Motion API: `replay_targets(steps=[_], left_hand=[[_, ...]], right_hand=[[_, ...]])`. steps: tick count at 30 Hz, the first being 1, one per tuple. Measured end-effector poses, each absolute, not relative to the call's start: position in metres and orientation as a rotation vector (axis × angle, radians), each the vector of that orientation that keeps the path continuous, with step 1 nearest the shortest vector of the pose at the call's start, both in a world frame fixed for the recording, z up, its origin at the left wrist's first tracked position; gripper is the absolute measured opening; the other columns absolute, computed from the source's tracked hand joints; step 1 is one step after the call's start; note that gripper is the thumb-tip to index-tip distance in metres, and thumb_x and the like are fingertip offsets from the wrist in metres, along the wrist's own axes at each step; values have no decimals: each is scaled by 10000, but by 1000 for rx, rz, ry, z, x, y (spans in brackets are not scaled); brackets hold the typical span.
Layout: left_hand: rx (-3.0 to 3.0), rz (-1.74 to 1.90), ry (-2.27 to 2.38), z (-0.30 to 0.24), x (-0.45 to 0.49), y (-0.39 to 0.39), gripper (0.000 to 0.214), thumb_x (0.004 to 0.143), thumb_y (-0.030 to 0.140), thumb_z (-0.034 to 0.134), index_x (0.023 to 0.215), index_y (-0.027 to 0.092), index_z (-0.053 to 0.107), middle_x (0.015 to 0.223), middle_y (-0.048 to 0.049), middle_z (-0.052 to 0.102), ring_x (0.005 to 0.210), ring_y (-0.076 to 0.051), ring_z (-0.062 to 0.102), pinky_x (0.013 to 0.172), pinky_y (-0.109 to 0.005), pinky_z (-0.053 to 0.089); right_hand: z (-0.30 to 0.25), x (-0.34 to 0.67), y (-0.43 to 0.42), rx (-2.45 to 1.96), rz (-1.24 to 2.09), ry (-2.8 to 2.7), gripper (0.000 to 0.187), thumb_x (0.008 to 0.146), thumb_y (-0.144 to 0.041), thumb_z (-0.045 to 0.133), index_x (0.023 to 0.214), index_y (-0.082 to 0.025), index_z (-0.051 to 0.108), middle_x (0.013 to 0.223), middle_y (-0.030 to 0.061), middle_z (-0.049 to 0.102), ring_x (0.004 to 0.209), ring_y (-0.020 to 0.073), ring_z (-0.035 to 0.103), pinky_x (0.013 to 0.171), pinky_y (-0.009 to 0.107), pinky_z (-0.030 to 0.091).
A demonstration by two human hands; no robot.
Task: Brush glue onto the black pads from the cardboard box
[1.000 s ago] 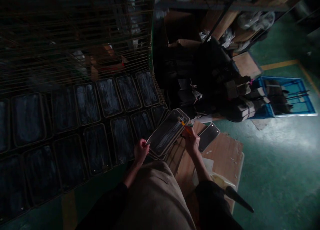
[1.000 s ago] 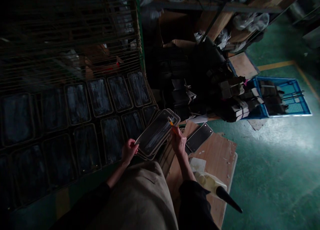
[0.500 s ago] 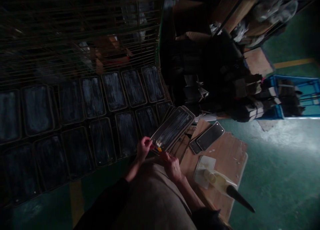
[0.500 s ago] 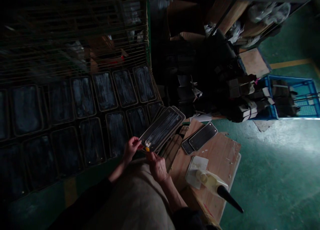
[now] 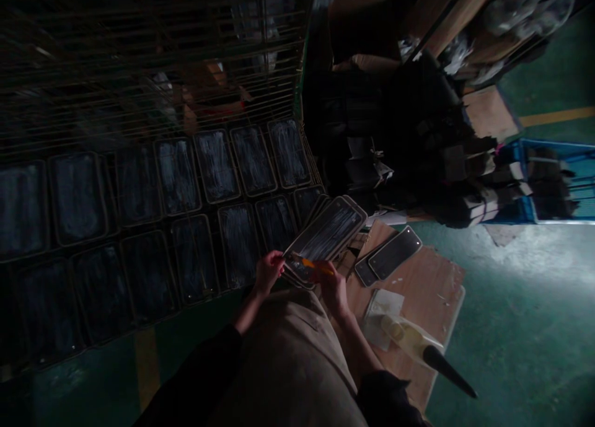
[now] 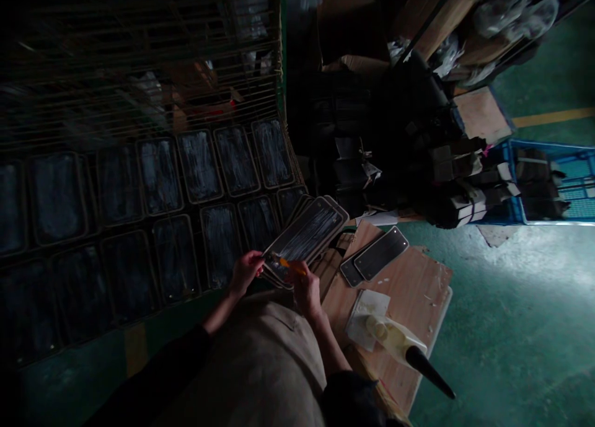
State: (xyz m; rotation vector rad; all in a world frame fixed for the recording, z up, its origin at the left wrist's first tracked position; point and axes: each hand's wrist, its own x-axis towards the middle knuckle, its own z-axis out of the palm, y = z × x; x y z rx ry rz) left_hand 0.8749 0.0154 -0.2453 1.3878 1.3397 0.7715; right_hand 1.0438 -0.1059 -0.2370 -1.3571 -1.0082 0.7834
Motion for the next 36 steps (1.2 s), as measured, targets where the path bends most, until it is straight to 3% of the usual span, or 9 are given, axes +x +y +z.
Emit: replay_targets(steps=[4,12,18,23,27,31,33,36], left_hand=[[1378,757,1372,-248,878,18,200,697,305,627,828,156,641,475,62,532,410,-90,506,393,-170,377],[1384,790,1320,-257,876,21,286,689,367,637,866,143,622,459,62,541,369,-82,474,382,-178,384],[1478,785,1335,-260,874,21,299,716,386,597,890,144,625,489,51,564,394,-95,513,396,-189,410],[1466,785,1362,-256,876,18,281,709,363,599,888,148,618,493,46,577,405,-106,542,390,-183,406],[1400,790,1369,-257,879,18,261,730,338,597,909,148,598,482,43,595,407,-117,568,416,-195,451],[1354,761,1380,-260,878,17,223,755,315,590,910,154,595,513,31,624,440,-131,611,451,-215,498],[1345,770,1361,-258,878,15,215,757,313,598,910,161,595,552,28,641,467,-133,630,466,-221,515],[1332,779,1351,-254,878,12,226,762,321,613,924,167,580,598,22,659,503,-141,657,473,-227,529]], right_hand=[[-241,1060,-74,-1265,807,-812,335,908,-514,518,1004,-197,574,676,11,668,558,180,660,526,269,542],[-228,1126,-32,-1298,378,-645,413,896,-535,509,1087,-172,558,738,34,674,656,194,678,565,291,547],[-218,1145,-26,-1315,152,-698,352,952,-445,422,1134,-176,558,794,26,676,672,158,667,666,299,568],[-213,1149,-33,-1503,54,-977,303,946,-355,416,1112,-179,598,871,61,701,789,181,677,736,295,536],[-227,1117,-63,-1575,114,-1287,278,953,-303,405,1035,-181,641,838,66,686,708,161,647,644,245,485],[-247,1083,-108,-1512,382,-1428,262,970,-272,404,1037,-192,644,775,36,666,628,132,622,571,202,454],[-250,1085,-120,-1473,482,-1412,263,975,-274,402,1070,-197,635,776,29,673,625,133,632,566,199,465],[-243,1109,-118,-1517,374,-1253,257,975,-303,417,1102,-202,617,806,30,688,687,155,666,629,225,507]])
